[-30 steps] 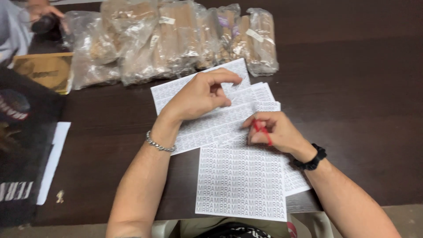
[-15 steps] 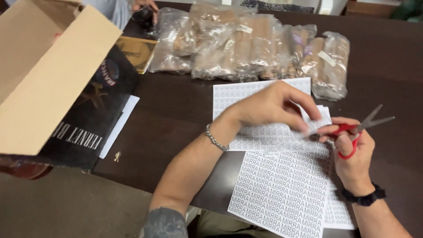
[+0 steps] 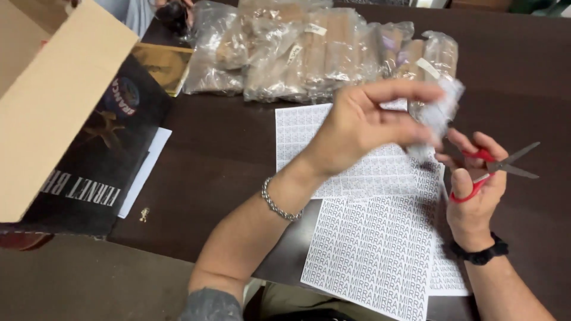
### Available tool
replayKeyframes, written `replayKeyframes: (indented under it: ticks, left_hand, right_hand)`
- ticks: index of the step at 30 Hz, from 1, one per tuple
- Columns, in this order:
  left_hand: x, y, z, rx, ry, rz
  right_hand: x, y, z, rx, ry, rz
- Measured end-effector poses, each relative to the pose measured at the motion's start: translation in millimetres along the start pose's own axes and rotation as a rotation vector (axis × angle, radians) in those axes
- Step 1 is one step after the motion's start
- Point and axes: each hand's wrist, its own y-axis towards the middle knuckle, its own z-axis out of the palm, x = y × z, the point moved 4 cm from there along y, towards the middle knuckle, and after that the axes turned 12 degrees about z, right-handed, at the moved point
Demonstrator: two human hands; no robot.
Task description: Cutting printed paper sheets into individual labels using scissors
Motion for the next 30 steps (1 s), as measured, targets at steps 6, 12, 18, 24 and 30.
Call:
replayKeyframes:
  ticks: [6,12,18,24,30]
  left_hand:
    - [7.9,5.4,-11.3,-0.139,0.053,-0.046]
    - [8.7,4.8,-9.5,-0.12,0.067,-0.053]
    - [9.0,5.6,-9.4,-0.141,0.074,-0.076]
    - [13.4,4.0,-9.6,-0.097,0.062,-0.063]
    - [20.9,10.3,-20.5,-0.202,0.113,-0.121]
  right_hand:
    - [0.1,1.3,-1.5,-0.004,0.005,0.028]
    - [3.5,1.7,-0.3,-0.02,-0.027,0.014]
    - [1.4,2.1,-1.2,-0.015,-0.013,0.013]
    - [2.2,1.9,0.2,-0.01,-0.011,0.015]
    - [-26.5,5.5,-13.7,-0.15,0.301,0.19]
